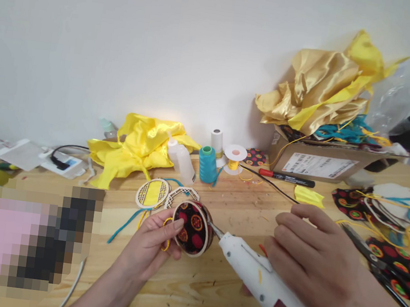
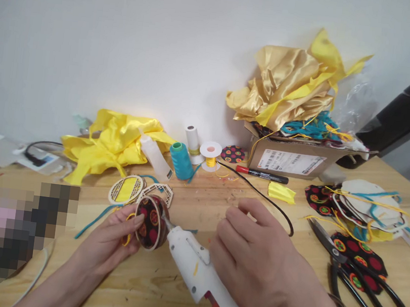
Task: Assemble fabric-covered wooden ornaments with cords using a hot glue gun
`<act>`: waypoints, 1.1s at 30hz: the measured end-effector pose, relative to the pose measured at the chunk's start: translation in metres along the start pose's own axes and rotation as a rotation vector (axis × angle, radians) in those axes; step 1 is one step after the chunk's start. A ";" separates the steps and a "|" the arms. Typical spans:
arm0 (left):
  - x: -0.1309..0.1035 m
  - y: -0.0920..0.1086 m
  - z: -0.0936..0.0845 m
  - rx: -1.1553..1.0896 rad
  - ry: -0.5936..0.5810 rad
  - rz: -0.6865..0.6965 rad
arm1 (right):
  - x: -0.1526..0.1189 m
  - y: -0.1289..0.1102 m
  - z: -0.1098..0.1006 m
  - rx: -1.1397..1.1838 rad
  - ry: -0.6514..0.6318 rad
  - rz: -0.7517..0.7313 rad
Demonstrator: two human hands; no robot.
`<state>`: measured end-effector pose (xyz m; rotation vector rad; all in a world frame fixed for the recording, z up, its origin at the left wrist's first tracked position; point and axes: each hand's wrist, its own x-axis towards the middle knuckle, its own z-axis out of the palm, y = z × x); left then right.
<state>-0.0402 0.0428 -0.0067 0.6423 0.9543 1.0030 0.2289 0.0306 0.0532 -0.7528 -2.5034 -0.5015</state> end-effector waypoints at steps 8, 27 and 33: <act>-0.001 0.000 -0.001 0.030 -0.001 0.004 | -0.001 -0.001 0.001 0.020 0.008 0.007; -0.001 0.001 0.005 0.060 0.048 0.035 | -0.001 0.005 0.008 0.218 -0.065 0.081; 0.000 0.002 0.005 0.050 0.064 0.051 | -0.002 0.006 0.013 0.267 -0.048 0.066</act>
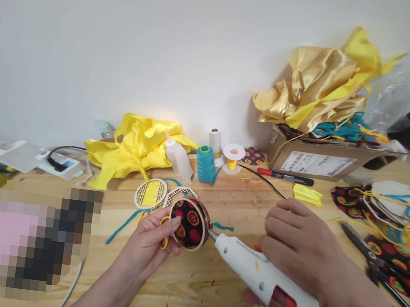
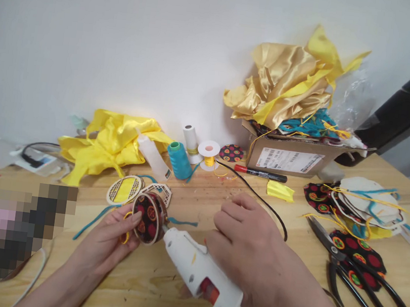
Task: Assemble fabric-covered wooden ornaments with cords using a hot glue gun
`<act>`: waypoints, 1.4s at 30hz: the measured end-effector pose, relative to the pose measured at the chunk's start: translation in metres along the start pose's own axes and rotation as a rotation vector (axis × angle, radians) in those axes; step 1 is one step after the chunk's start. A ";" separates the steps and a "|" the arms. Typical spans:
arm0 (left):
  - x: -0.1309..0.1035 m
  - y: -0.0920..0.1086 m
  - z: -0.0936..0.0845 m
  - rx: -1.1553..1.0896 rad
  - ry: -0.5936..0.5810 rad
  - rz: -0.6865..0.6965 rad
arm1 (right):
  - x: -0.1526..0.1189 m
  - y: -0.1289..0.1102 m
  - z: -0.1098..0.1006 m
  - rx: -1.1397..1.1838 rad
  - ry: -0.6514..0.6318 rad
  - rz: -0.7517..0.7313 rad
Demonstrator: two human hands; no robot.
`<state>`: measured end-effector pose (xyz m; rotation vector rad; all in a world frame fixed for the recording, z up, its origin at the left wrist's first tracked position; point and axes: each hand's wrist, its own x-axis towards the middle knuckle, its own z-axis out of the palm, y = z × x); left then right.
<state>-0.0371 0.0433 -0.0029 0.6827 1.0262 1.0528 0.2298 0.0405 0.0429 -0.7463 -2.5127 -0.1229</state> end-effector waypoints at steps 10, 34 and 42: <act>0.000 -0.001 0.000 -0.008 -0.002 0.001 | -0.003 0.004 0.005 0.274 -0.024 0.021; -0.005 -0.001 0.003 -0.045 -0.034 0.005 | 0.024 0.017 0.008 1.160 0.103 0.691; -0.002 -0.001 0.004 -0.038 -0.030 -0.001 | 0.007 0.006 0.018 1.277 0.042 0.736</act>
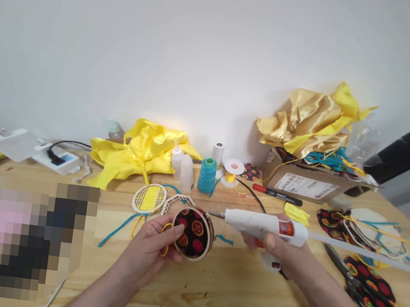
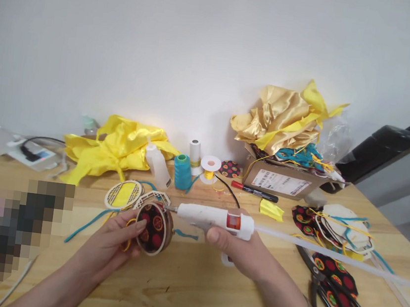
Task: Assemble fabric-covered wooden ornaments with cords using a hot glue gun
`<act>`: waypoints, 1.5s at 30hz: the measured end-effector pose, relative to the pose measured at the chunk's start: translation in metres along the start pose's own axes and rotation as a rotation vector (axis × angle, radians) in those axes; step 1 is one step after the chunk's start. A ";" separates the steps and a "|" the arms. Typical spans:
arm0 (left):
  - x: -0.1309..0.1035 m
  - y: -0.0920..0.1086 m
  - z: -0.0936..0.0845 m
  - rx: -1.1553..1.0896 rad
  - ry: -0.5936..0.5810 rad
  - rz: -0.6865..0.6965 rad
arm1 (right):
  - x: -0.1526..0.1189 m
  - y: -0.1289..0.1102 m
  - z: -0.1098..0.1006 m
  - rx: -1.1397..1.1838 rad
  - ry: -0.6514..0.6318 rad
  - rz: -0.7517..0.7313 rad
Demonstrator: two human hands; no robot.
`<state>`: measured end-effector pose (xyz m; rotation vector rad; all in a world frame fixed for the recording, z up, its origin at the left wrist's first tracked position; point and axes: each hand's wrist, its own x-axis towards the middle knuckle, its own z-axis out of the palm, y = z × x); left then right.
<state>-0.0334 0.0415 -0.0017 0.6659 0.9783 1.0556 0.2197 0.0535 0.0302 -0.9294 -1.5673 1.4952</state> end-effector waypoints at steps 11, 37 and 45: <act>0.000 -0.003 -0.004 -0.006 -0.004 -0.006 | 0.003 0.006 -0.002 0.179 0.030 0.070; -0.002 -0.001 -0.002 -0.017 0.001 0.005 | 0.001 -0.009 0.000 -0.047 -0.021 0.085; -0.001 -0.001 -0.001 0.009 0.009 0.018 | -0.001 -0.024 0.004 -0.442 -0.006 -0.165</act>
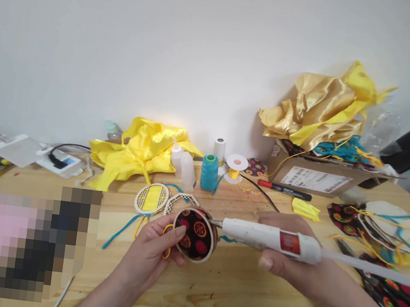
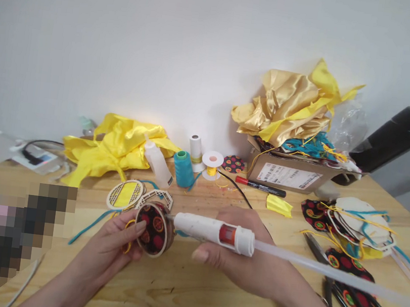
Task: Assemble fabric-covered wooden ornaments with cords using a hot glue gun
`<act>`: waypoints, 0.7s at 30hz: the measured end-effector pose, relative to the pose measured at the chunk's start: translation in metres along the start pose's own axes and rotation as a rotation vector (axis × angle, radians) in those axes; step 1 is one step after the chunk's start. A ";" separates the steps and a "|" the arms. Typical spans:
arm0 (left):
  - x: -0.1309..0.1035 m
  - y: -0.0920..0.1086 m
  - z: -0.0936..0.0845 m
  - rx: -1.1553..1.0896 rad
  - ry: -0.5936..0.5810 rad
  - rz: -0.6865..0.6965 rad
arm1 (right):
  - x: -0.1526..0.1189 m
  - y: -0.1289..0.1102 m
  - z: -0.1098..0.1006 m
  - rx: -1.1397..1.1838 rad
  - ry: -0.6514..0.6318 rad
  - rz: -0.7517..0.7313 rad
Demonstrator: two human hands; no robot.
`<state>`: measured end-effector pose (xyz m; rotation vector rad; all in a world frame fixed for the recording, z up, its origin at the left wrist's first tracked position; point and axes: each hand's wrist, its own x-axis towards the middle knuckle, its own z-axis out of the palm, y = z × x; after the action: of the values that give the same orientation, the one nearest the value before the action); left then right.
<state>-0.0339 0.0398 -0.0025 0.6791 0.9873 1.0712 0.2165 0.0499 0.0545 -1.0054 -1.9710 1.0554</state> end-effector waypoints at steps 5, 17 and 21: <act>0.001 -0.001 -0.001 -0.008 -0.019 0.005 | -0.003 0.000 0.002 -0.318 0.025 -0.181; -0.001 0.002 0.001 -0.038 0.023 0.006 | -0.005 0.003 0.005 -0.717 0.044 -0.357; -0.001 0.003 0.002 -0.021 0.039 -0.002 | -0.008 0.005 0.005 -0.732 0.041 -0.347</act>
<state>-0.0335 0.0398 0.0010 0.6422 1.0083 1.0951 0.2174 0.0435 0.0465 -0.9649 -2.4360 0.1039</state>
